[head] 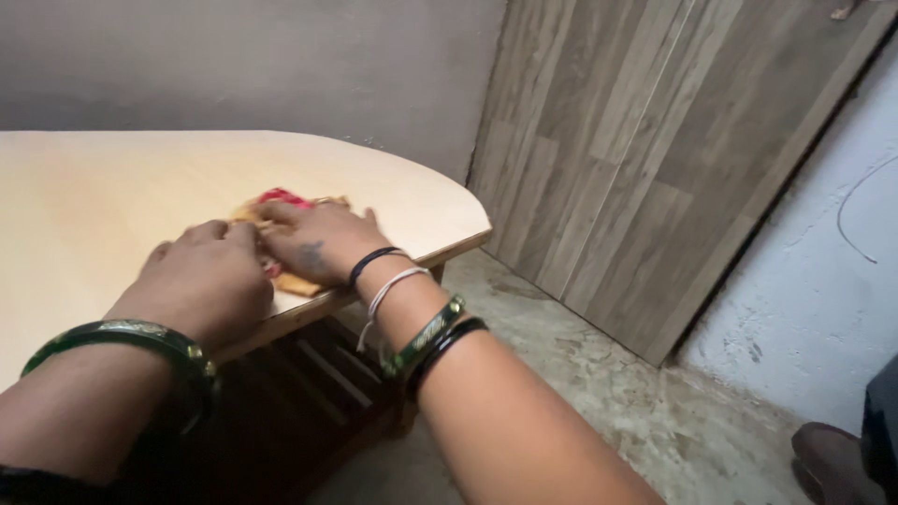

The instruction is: The person wipes a gray wall with a white cloth, then wrings the cloth in a pink bucket. They proceed to wipe a light-colored wooden table with a red and yellow cloth, cleaning the tabletop and the lower slatted shelf.

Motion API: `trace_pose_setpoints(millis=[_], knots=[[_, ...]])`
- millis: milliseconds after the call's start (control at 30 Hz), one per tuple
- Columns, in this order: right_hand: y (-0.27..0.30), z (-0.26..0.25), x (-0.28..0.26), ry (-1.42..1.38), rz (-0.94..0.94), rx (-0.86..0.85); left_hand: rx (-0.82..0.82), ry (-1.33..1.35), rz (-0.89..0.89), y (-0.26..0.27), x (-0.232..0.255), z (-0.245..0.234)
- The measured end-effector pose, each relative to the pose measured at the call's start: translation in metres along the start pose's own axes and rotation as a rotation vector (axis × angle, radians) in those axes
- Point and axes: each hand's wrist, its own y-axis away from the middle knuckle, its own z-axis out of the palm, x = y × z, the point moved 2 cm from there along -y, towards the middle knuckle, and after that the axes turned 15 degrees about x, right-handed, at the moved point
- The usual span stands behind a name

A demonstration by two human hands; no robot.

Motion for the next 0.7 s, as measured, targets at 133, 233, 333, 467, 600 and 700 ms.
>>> trace_pose_setpoints(millis=[133, 233, 333, 467, 600, 700], knots=[[0.0, -0.011, 0.066, 0.012, 0.361, 0.011, -0.079, 0.035, 0.173, -0.017, 0.01, 0.009], [0.015, -0.021, 0.085, 0.038, 0.49, 0.108, -0.171, -0.018, 0.231, -0.01, 0.011, 0.003], [0.036, -0.026, 0.07, 0.061, 0.552, 0.153, -0.111, 0.022, 0.295, -0.001, 0.015, -0.002], [0.053, -0.029, 0.029, 0.025, 0.443, 0.104, -0.115, -0.274, 0.524, -0.002, 0.015, -0.006], [0.046, -0.027, 0.018, -0.01, 0.249, 0.084, -0.085, -0.432, 0.646, -0.003, 0.008, 0.003], [0.026, -0.017, 0.032, -0.05, 0.102, 0.081, -0.109, -0.35, 0.634, -0.016, -0.013, 0.029]])
